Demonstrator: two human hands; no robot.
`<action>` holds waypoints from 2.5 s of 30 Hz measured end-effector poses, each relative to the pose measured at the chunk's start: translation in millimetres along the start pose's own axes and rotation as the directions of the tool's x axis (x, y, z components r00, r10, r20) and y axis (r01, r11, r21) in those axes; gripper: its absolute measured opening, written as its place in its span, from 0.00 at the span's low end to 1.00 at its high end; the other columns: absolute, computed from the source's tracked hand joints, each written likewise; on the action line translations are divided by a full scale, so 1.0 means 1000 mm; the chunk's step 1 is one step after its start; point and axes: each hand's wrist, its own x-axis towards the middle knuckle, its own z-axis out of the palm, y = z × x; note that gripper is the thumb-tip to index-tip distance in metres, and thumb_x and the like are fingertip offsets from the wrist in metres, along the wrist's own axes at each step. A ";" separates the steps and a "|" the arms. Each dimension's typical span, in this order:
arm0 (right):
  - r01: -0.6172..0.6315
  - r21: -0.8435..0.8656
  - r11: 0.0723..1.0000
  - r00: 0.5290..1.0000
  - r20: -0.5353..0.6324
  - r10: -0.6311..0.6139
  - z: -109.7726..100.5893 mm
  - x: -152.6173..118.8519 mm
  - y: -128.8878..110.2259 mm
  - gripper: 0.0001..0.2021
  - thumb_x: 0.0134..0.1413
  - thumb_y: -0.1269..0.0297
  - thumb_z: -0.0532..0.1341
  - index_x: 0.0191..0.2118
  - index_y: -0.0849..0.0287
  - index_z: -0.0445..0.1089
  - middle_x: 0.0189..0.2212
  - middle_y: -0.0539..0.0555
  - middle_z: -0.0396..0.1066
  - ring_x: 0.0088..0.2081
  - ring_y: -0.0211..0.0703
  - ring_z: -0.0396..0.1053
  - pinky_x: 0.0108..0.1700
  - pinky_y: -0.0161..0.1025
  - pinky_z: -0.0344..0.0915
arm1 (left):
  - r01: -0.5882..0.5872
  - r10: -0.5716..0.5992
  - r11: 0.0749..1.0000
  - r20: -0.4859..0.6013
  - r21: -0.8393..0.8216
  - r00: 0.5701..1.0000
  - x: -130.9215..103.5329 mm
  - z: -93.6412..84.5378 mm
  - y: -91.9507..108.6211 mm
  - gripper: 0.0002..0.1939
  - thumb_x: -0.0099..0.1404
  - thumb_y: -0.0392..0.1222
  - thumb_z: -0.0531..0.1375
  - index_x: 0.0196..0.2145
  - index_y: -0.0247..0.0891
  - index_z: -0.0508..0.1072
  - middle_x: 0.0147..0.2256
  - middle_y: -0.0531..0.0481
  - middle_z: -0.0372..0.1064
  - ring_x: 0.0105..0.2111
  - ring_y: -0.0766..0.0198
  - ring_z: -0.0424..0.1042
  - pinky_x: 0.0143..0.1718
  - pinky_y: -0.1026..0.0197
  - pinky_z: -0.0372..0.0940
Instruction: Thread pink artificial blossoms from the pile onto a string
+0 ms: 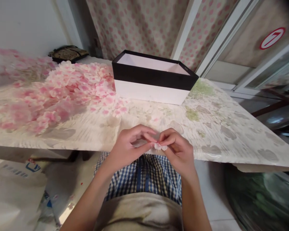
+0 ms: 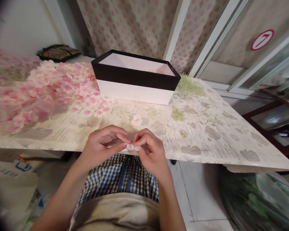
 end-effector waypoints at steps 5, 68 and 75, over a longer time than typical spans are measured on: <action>0.002 0.030 1.000 0.999 0.041 -0.003 0.000 0.001 -0.002 0.07 0.57 0.74 0.61 0.32 0.54 0.68 0.36 0.51 0.68 0.38 0.39 0.69 0.37 0.37 0.66 | -0.009 0.010 0.999 -0.011 0.039 1.000 0.000 -0.001 0.000 0.09 0.63 0.36 0.64 0.42 0.39 0.73 0.34 0.50 0.74 0.36 0.65 0.75 0.39 0.66 0.71; 0.097 -0.068 0.993 0.990 0.113 -0.089 -0.003 0.004 0.000 0.14 0.56 0.80 0.59 0.36 0.53 0.75 0.42 0.52 0.71 0.44 0.41 0.71 0.40 0.39 0.68 | 0.259 -0.263 0.962 -0.039 -0.087 0.964 0.011 -0.002 0.008 0.10 0.64 0.39 0.63 0.41 0.38 0.67 0.32 0.52 0.69 0.33 0.67 0.70 0.35 0.66 0.64; 0.130 -0.186 0.974 0.991 0.010 -0.131 0.003 0.001 0.002 0.11 0.57 0.78 0.59 0.36 0.53 0.72 0.38 0.51 0.72 0.39 0.39 0.72 0.38 0.38 0.67 | 0.242 -0.241 0.967 0.028 -0.072 0.970 0.009 -0.004 0.007 0.10 0.65 0.40 0.62 0.43 0.39 0.67 0.33 0.52 0.68 0.34 0.68 0.69 0.36 0.68 0.64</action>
